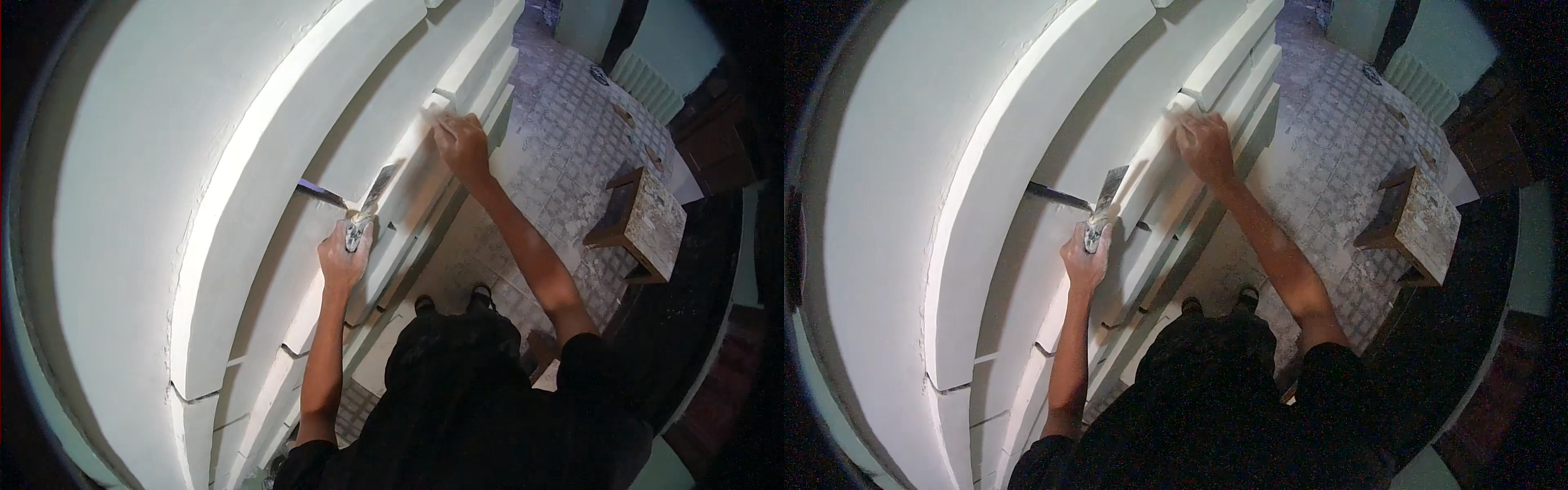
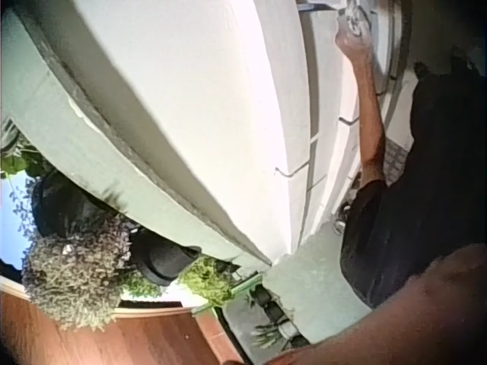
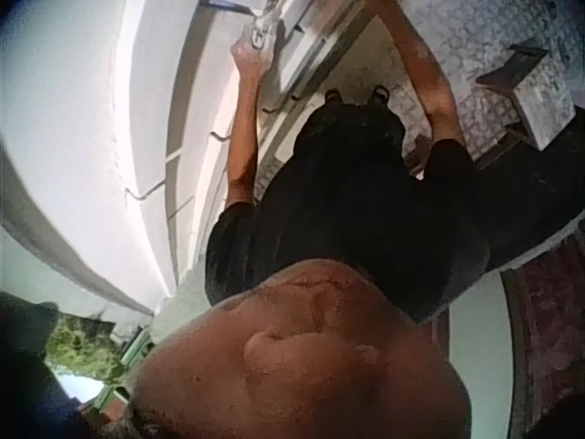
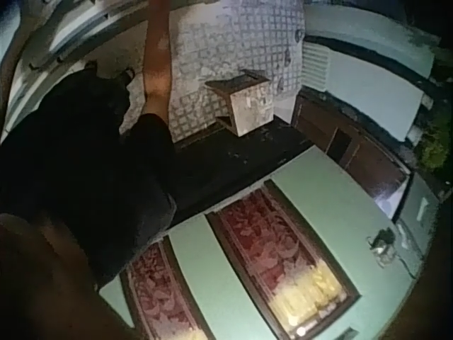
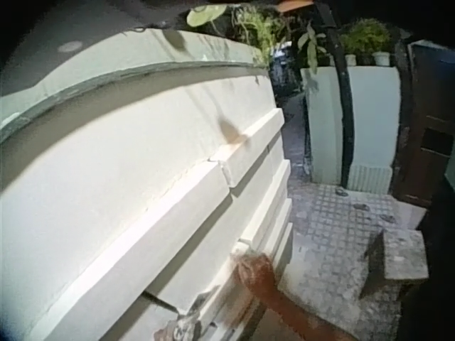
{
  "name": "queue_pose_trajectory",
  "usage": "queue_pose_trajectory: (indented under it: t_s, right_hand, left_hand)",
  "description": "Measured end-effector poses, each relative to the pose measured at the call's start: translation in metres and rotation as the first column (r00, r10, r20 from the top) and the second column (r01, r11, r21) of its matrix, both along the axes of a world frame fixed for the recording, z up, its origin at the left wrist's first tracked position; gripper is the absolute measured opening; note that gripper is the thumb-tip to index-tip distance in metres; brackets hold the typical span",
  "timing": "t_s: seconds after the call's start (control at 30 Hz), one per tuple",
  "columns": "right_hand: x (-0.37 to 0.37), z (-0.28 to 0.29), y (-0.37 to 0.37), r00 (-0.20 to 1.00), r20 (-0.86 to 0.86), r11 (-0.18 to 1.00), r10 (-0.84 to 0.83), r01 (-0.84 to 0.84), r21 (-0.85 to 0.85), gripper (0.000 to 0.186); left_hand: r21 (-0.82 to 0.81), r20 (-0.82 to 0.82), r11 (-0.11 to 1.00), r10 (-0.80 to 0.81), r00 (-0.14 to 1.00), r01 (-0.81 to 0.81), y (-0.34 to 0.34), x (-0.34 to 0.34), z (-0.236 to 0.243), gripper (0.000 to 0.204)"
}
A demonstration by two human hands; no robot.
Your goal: Patching and smoothing a textured wall using a putty knife and a cloth.
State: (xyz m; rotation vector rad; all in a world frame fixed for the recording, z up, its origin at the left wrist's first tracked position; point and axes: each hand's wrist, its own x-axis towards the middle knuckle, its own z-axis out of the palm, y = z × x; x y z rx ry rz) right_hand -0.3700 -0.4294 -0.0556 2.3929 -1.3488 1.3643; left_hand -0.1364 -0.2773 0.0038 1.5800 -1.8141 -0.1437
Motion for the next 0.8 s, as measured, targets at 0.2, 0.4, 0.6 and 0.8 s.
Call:
queue_pose_trajectory:
  t_s: [0.2, 0.4, 0.6, 0.8]
  right_hand:
    - [-0.001, -0.015, -0.002, 0.998, -0.034, 0.96, 0.043, -0.051, -0.277, 0.033]
    - [0.022, -0.022, 0.014, 0.995, 0.008, 0.974, 0.099, -0.095, -0.206, 0.029]
    - [0.0, -0.046, -0.011, 0.892, -0.328, 0.951, -0.31, 0.286, -0.12, 0.027]
    - [-0.002, -0.02, -0.019, 0.986, 0.161, 0.996, 0.035, -0.021, -0.085, 0.029]
  left_hand:
    - [0.04, 0.016, 0.999, -0.021, 1.0, 0.02, -0.003, 0.002, -0.005, 0.021]
    - [0.03, 0.038, 1.0, 0.0, 0.999, -0.001, 0.0, 0.004, -0.005, 0.022]
    - [0.065, 0.024, 0.998, 0.006, 1.0, -0.008, -0.002, 0.0, -0.008, 0.022]
    - [0.085, 0.043, 0.996, 0.033, 0.999, -0.036, 0.002, 0.003, -0.003, 0.023]
